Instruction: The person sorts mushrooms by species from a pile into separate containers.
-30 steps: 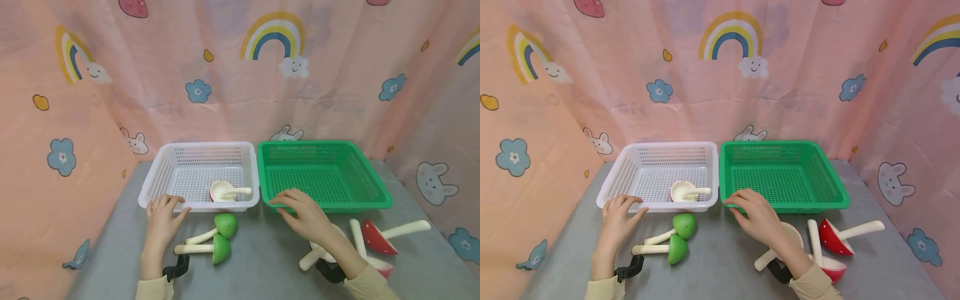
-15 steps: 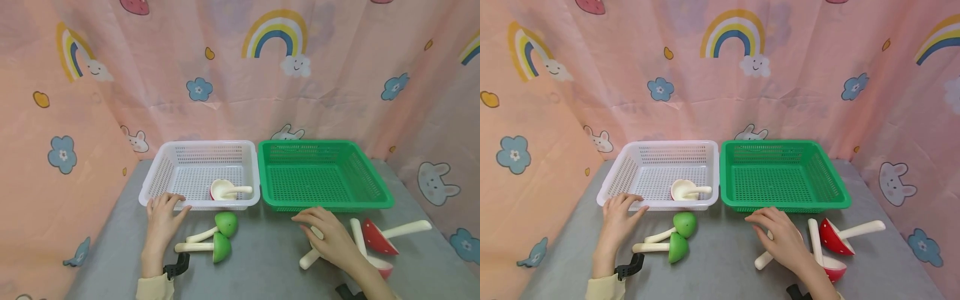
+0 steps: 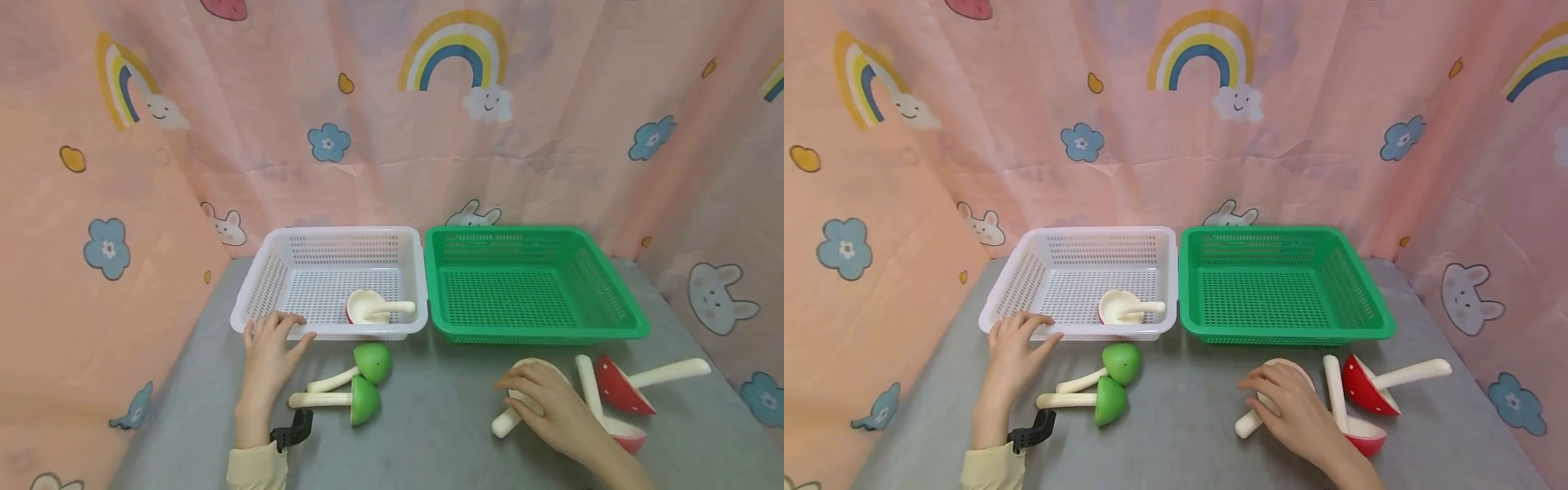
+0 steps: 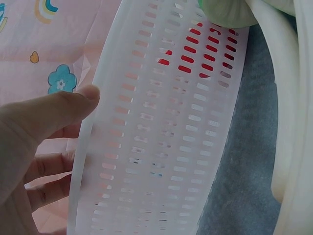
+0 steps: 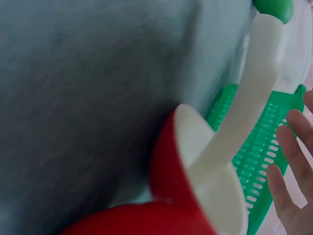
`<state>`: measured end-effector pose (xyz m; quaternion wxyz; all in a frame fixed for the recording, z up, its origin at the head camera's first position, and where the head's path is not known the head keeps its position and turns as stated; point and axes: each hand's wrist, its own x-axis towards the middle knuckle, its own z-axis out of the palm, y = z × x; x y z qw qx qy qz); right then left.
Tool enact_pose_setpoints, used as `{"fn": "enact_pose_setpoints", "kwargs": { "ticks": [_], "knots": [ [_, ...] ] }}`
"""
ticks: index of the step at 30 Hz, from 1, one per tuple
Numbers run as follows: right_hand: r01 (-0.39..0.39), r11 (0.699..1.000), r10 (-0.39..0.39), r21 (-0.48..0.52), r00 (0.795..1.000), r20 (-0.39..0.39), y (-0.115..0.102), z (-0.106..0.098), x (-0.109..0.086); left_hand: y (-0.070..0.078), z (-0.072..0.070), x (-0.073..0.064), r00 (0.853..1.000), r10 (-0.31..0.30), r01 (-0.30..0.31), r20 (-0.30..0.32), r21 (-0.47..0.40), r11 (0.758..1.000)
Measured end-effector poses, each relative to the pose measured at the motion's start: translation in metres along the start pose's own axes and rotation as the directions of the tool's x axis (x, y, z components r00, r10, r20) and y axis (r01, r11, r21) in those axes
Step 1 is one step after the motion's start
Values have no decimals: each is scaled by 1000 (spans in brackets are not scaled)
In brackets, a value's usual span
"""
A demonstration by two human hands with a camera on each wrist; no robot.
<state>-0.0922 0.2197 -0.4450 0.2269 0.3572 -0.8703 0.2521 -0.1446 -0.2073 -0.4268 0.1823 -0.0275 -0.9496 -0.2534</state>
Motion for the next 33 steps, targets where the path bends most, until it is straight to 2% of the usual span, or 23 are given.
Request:
{"fn": "enact_pose_setpoints", "kwargs": {
  "ticks": [4, 9, 14, 19, 24, 33],
  "knots": [
    [18, 1000, -18, 7, 1000, 10, 4, 1, -9, 0, -1, 1, 1000, -9, 9, 15, 0, 1000],
    [61, 997, -61, -37, 998, 7, 9, 5, -19, 1, -2, 1, 999, -17, 17, 27, 0, 1000],
    [95, 993, -91, -74, 994, 57, 11, 6, -24, 1, -2, 0, 1000, -12, 12, 16, 2, 1000],
    [130, 989, -124, -67, 988, 90, 10, 8, -25, 1, -2, 0, 1000, -16, 16, 15, 7, 1000],
    [161, 985, -157, -56, 985, 70, 11, 12, -26, 2, -2, 0, 999, -21, 21, 25, 6, 1000],
    [146, 987, -143, -68, 989, 42, 11, 12, -21, 1, -2, 0, 999, -27, 27, 22, 14, 1000]
  ]
}}
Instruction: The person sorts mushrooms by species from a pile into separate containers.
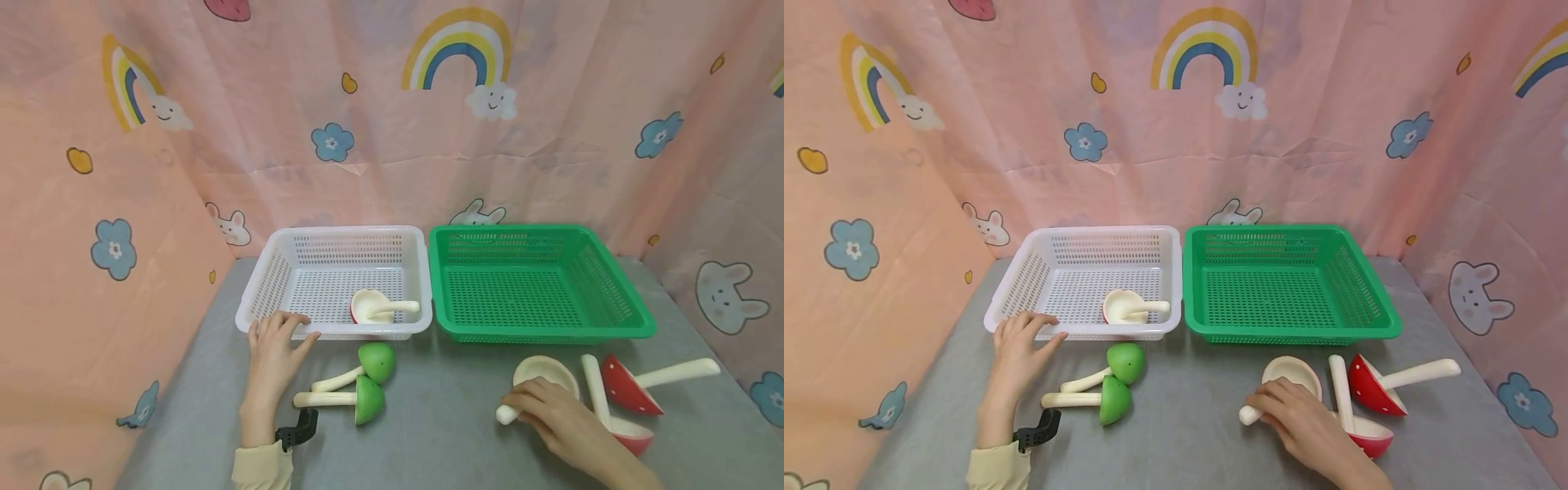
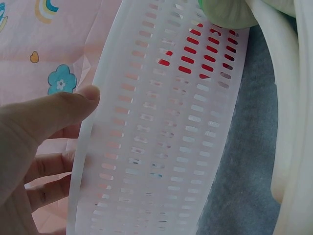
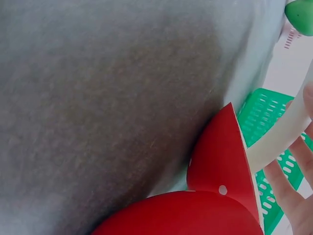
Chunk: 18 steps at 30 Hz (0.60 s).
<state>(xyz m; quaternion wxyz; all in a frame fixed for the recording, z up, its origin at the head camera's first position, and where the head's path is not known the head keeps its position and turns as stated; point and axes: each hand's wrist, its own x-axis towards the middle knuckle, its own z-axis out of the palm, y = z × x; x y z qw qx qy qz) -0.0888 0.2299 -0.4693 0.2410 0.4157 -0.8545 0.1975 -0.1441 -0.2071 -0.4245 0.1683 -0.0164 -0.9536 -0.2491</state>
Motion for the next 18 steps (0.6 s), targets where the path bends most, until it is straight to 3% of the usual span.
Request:
{"fn": "enact_pose_setpoints", "kwargs": {
  "ticks": [6, 18],
  "knots": [
    [-5, 1000, 5, -28, 1000, 13, -1, -3, 5, 0, -1, 1, 1000, -3, 3, 13, -4, 1000],
    [-8, 999, 6, 47, 1000, 29, -3, -10, 19, 0, -1, 0, 1000, 5, -5, 4, 3, 1000]
  ]
}}
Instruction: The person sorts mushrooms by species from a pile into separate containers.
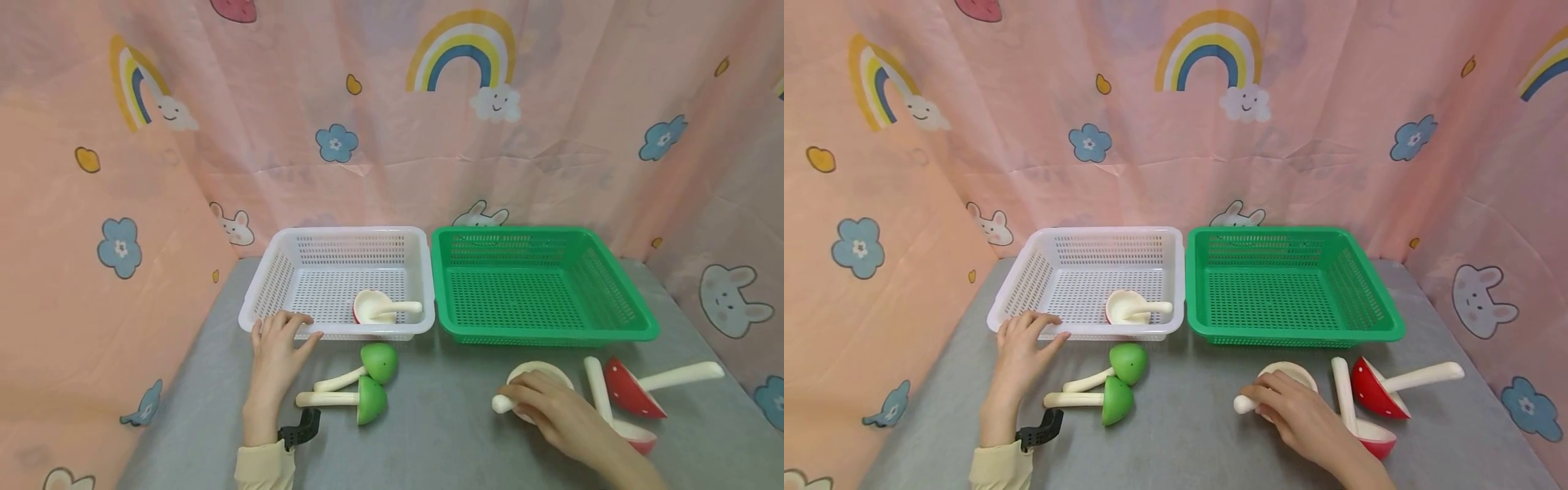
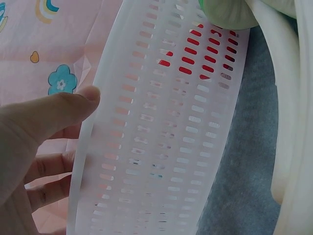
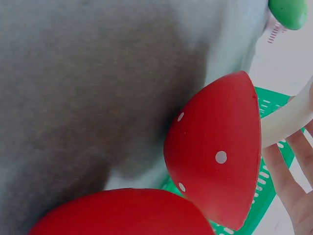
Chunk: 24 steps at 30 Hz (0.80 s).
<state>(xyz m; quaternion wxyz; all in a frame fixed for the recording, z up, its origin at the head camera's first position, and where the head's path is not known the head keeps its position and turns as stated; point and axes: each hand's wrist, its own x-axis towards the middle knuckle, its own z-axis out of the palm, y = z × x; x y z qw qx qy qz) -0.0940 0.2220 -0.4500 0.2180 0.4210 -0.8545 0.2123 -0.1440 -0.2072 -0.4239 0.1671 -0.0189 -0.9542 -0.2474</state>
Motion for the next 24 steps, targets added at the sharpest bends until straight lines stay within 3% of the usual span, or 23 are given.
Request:
{"fn": "enact_pose_setpoints", "kwargs": {
  "ticks": [10, 19, 24],
  "knots": [
    [18, 992, -10, 122, 998, -69, -4, -7, 23, 0, 0, 0, 1000, -4, 4, 1, -3, 1000],
    [-61, 985, 60, 160, 998, 8, -10, -11, 41, -1, 1, 0, 1000, -1, 1, 0, -12, 1000],
    [-92, 978, 93, 186, 996, 4, -12, -10, 49, 0, 0, 0, 1000, 2, -2, -2, -11, 1000]
  ]
}}
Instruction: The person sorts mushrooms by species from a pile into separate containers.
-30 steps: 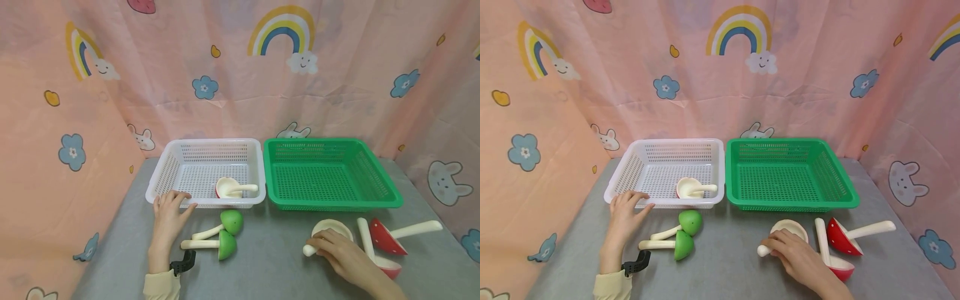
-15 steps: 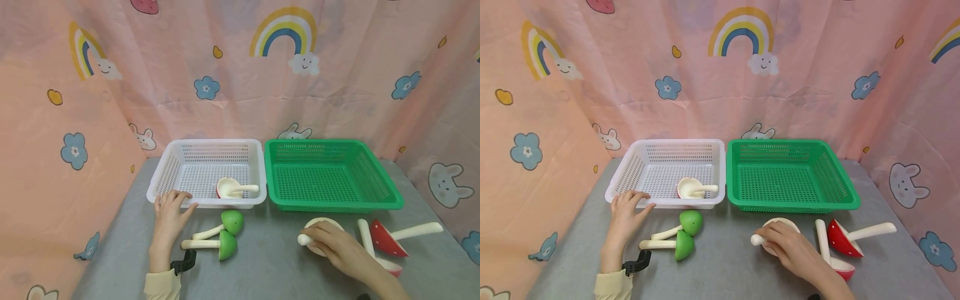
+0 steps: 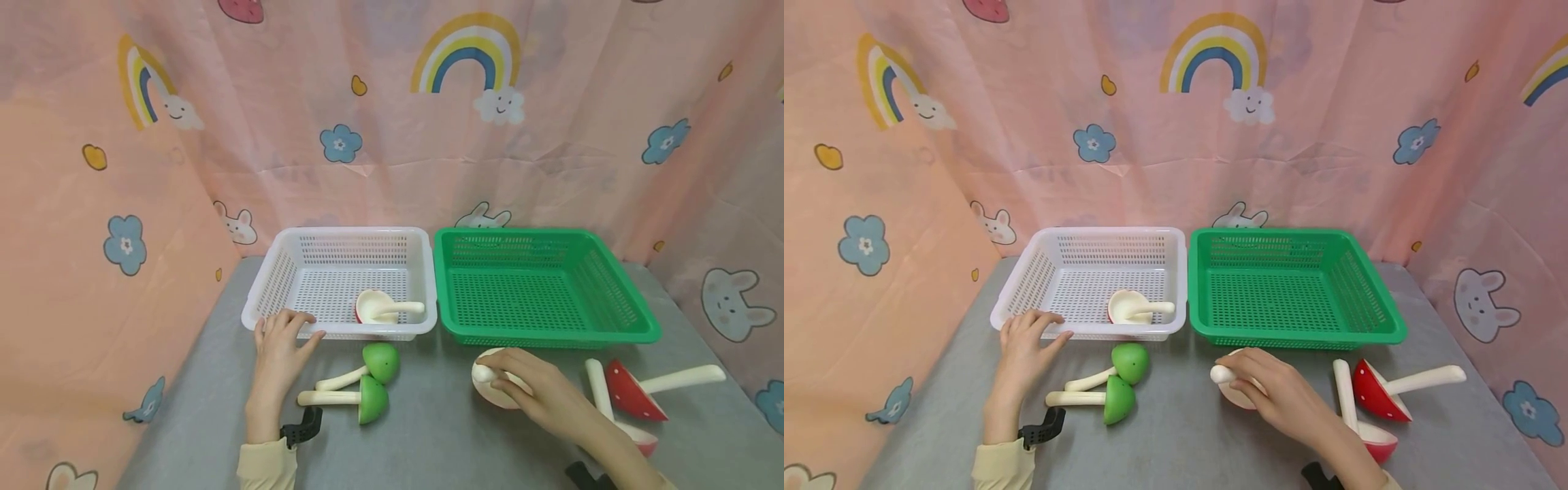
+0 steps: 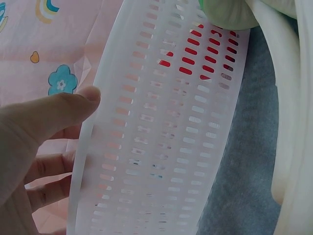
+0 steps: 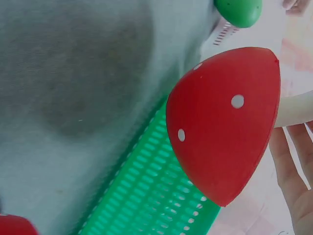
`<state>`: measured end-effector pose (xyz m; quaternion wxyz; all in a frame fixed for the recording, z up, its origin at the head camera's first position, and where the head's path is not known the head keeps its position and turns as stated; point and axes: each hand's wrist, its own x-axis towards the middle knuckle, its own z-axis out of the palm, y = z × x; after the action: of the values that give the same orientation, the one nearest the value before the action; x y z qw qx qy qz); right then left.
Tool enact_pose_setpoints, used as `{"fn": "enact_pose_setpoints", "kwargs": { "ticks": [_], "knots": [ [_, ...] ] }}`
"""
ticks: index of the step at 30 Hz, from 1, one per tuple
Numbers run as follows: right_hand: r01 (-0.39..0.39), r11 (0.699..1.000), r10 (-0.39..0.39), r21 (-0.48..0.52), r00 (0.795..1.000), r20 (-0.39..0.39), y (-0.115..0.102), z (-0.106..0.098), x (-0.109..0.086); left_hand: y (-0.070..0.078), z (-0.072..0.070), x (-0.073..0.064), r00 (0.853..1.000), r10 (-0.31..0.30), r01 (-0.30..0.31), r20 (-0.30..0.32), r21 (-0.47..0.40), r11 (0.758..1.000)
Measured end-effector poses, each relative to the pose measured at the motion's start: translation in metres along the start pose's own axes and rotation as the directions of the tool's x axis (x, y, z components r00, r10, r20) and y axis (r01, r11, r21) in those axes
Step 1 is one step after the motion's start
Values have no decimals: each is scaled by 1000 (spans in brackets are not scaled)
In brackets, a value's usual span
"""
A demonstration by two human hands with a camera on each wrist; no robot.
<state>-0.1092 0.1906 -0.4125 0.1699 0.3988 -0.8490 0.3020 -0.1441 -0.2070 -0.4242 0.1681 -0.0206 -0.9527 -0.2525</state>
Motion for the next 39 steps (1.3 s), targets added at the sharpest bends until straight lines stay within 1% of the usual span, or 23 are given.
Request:
{"fn": "enact_pose_setpoints", "kwargs": {
  "ticks": [3, 7, 9, 12, 14, 19, 27, 32, 39],
  "knots": [
    [-12, 1000, 12, -4, 1000, -10, -1, 0, 6, 0, 0, 0, 1000, 2, -2, -4, 4, 1000],
    [-51, 998, 51, -24, 999, 10, -4, -1, 16, -1, 1, 0, 1000, -2, 2, -6, 7, 1000],
    [-54, 998, 54, -19, 998, 11, -5, -1, 21, -1, 1, 0, 1000, -4, 4, -5, 8, 1000],
    [-41, 999, 41, 2, 999, -3, -7, -1, 28, -2, 2, 0, 1000, -5, 5, -2, 9, 1000],
    [-14, 1000, 15, 27, 1000, -13, -9, -1, 34, -2, 2, 0, 1000, -4, 4, -1, 8, 1000],
    [25, 998, -25, 58, 1000, -4, -11, -4, 47, -2, 2, 1, 1000, 0, 0, -2, 2, 1000],
    [26, 999, -27, 38, 999, 35, -15, -6, 64, -1, 1, 1, 1000, -4, 4, 0, 4, 1000],
    [59, 995, -62, 82, 998, 31, -17, -7, 75, -1, 2, 1, 1000, 2, -2, -8, 5, 1000],
    [61, 989, -67, 137, 997, 34, -22, -12, 96, -1, 2, 0, 999, 22, -21, -36, 15, 1000]
  ]
}}
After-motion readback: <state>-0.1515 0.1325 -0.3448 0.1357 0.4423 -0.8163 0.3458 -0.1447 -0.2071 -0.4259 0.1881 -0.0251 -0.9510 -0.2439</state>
